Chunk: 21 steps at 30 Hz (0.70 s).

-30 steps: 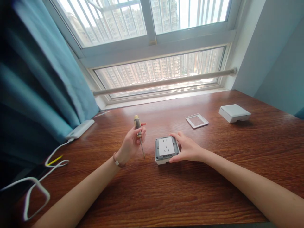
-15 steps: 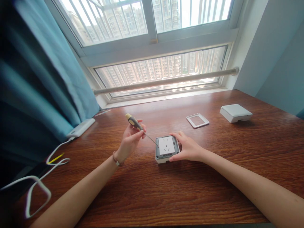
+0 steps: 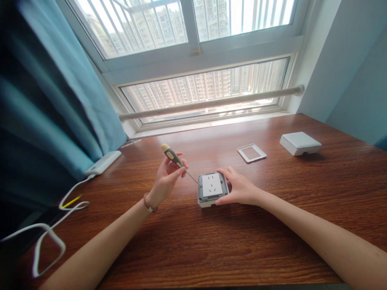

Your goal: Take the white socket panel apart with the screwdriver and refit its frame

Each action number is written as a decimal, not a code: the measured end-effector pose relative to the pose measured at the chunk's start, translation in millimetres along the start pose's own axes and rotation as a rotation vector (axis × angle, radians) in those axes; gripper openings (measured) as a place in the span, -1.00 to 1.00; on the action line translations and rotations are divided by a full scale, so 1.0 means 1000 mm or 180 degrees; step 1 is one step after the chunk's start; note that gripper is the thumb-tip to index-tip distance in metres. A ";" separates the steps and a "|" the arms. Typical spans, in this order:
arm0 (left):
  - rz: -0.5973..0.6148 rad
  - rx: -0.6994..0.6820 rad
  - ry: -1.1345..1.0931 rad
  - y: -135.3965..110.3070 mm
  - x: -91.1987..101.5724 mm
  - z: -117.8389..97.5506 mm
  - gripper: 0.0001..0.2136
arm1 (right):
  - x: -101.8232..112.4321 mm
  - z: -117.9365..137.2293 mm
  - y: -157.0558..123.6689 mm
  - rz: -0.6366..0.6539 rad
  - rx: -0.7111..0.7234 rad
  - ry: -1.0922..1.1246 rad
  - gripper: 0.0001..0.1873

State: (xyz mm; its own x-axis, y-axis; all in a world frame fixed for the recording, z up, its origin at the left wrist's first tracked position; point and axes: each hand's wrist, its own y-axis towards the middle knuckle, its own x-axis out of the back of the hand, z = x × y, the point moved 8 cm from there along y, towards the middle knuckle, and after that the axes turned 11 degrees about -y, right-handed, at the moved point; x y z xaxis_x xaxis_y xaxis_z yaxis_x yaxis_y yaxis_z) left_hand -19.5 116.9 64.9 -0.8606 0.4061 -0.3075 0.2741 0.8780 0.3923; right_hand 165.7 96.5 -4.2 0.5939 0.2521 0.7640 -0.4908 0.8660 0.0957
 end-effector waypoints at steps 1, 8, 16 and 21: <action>0.0011 -0.0015 0.0013 0.000 0.000 -0.001 -0.66 | 0.000 0.000 0.000 0.0001 0.0001 -0.0003 -0.06; -0.0008 -0.0083 0.0051 0.000 0.000 -0.003 -0.64 | 0.000 0.000 0.000 0.0012 -0.0013 -0.0013 -0.06; -0.0041 -0.0023 0.0071 -0.001 -0.002 -0.004 -0.65 | 0.000 0.003 0.000 0.0026 0.0024 0.0044 -0.07; -0.0098 0.0013 0.0180 -0.001 0.000 -0.002 -0.63 | 0.000 0.001 0.000 0.0019 -0.0009 0.0028 -0.07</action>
State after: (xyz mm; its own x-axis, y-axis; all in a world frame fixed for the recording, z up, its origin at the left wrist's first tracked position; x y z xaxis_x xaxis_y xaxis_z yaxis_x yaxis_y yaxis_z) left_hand -20.3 115.8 66.4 -0.8915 0.3639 -0.2699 0.2487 0.8910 0.3799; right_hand 165.1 95.8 -3.2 0.5967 0.2610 0.7588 -0.4925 0.8657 0.0894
